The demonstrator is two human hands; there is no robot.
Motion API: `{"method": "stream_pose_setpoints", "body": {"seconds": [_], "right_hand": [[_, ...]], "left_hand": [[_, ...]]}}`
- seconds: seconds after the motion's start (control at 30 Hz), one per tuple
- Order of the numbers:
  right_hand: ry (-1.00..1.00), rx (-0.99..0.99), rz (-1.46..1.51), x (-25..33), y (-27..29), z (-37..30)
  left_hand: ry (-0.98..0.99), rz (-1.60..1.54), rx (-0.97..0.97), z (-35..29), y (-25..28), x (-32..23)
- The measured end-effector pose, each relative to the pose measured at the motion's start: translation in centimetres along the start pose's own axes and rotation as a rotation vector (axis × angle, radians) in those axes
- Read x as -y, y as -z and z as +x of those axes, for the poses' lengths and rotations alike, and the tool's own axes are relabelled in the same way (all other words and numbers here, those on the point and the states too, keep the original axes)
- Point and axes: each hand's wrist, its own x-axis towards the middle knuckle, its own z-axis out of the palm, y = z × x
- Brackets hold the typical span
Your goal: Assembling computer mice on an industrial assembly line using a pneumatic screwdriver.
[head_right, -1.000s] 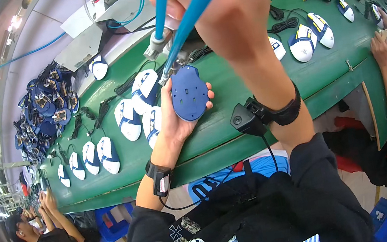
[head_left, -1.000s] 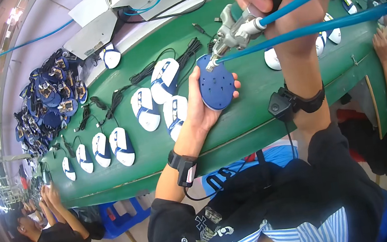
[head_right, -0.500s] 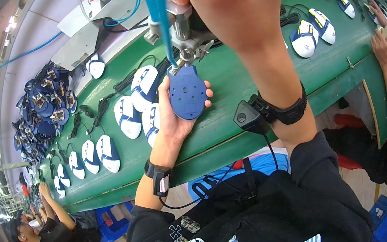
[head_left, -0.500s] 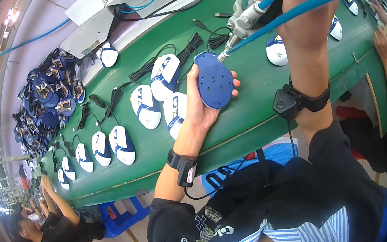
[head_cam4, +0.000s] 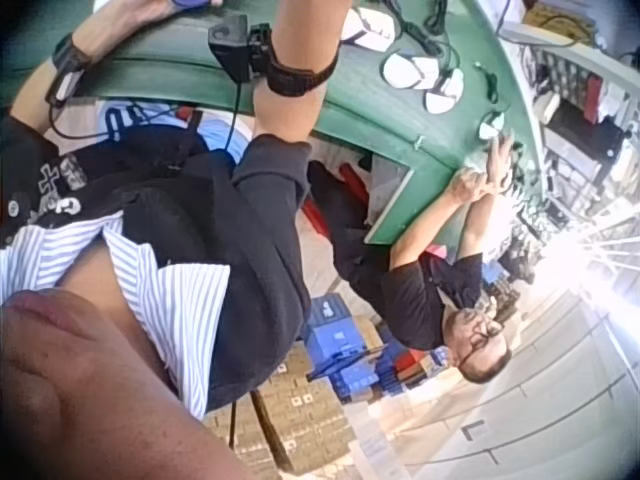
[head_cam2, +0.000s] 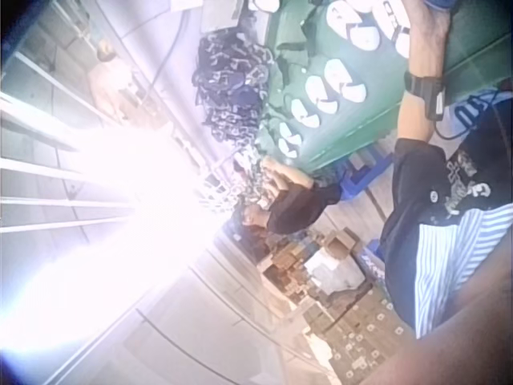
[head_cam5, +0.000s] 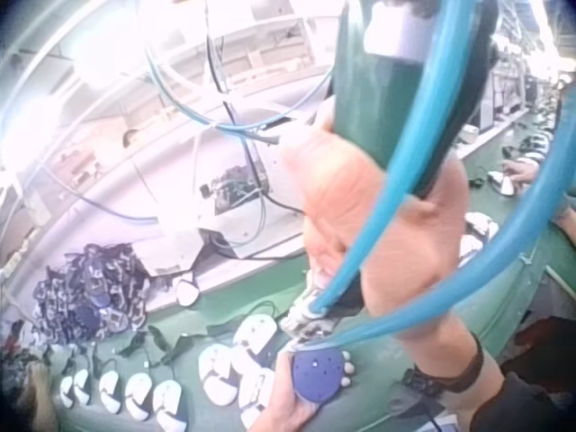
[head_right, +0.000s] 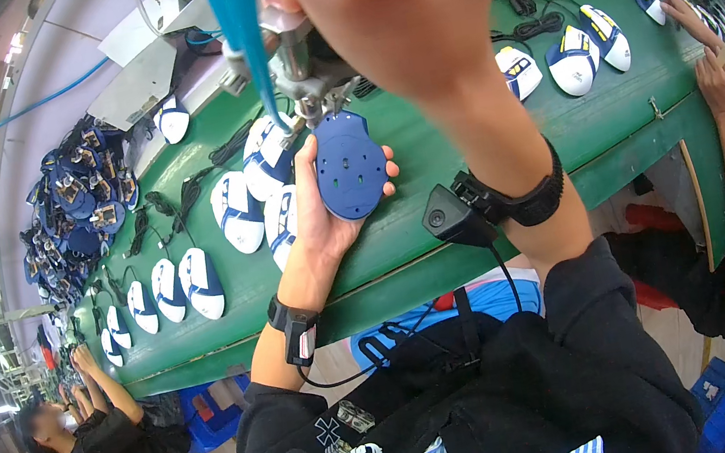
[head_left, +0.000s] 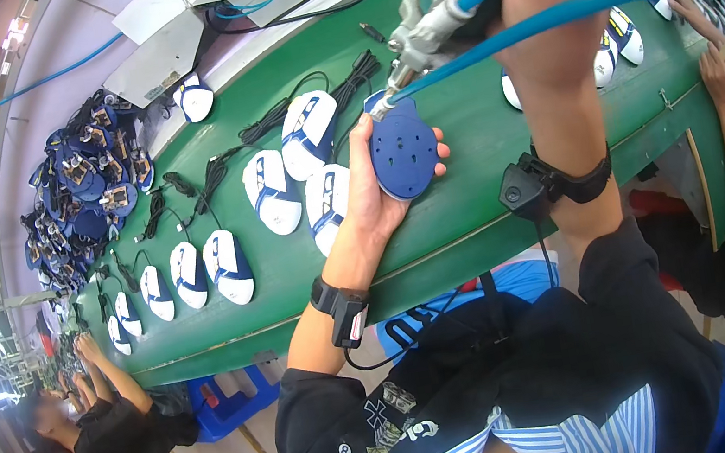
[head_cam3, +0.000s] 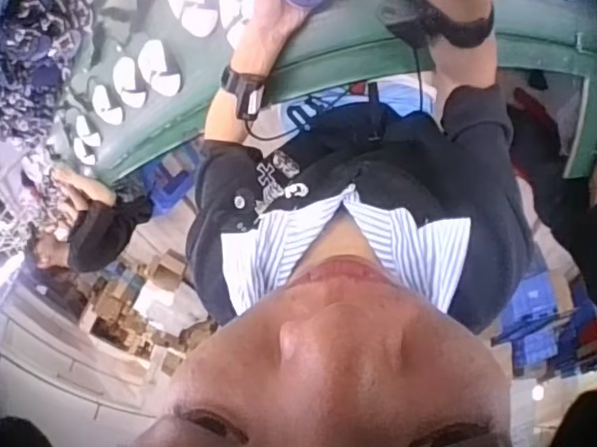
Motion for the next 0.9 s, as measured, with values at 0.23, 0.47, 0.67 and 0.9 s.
{"method": "stream_pose_setpoints", "body": {"seconds": [0.23,0.47,0.67,0.9], "right_hand": [[-0.039,0.045,-0.098,-0.7,-0.4,-0.5],[-0.006,0.026,-0.126,-1.4,-0.7,-0.4],[0.087,0.194,-0.077,-0.9,0.3,-1.1],[0.269,0.516,-0.024,6.7,0.2,3.8]], "left_hand": [[-0.002,-0.006,-0.008,0.0,0.2,0.0],[0.021,-0.02,0.023,0.1,-0.1,-0.4],[0.026,0.012,0.04,-1.5,-0.6,0.1],[0.006,-0.07,0.009,-3.6,-1.9,0.8]]}}
